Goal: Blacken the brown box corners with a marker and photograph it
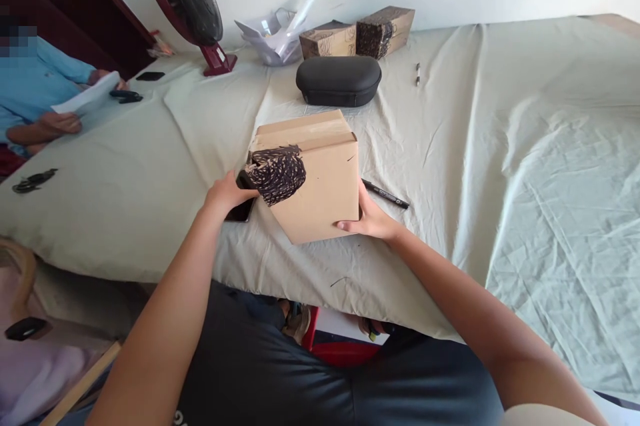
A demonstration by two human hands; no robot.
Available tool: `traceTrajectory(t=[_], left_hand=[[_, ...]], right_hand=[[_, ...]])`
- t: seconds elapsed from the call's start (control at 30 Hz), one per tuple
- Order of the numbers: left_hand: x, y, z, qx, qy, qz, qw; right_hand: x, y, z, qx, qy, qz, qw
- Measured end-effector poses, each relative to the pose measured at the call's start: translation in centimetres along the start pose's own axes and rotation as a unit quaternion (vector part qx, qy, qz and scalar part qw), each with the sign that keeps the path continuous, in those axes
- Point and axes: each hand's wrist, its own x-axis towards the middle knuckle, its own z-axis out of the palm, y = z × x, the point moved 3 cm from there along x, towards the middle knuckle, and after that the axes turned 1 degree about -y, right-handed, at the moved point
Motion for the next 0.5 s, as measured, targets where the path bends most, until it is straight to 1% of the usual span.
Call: traceTrajectory(t=[0.13, 0.2, 0.27, 0.33, 0.4, 0.43, 0.5], left_hand=[[0.9, 0.3, 0.2, -0.023, 0.046, -0.049, 0.997], [1.2, 0.2, 0.2, -0.055, 0.055, -0.075, 0.994], [1.2, 0.1, -0.3, -0.079, 0.059, -0.092, 0.991], [0.8, 0.1, -1.5, -0.11, 0.081, -0.094, 0.986], [-0.5, 0.2, -3.1, -0.161, 0.123, -0.069, 0.977], [-1.5, 0.4, -3.8, -0.193, 0.147, -0.046, 0.969], [-4.3, 0.9, -4.9, -0.243, 0.183, 0.018, 0.952]], right_hand=[[-0.1, 0.0, -0.1, -0.009, 0.012, 0.005, 1.0], [-0.1, 0.0, -0.1, -0.009, 0.015, 0.0, 1.0], [0.0, 0.0, -0.1, -0.004, 0.02, -0.002, 1.0], [0.1, 0.0, -0.1, 0.001, 0.029, -0.001, 1.0], [0.2, -0.1, -0.1, 0.005, 0.039, -0.001, 0.999], [0.2, -0.2, -0.1, 0.005, 0.043, -0.002, 0.999], [0.3, -0.3, -0.1, 0.002, 0.046, -0.004, 0.999]])
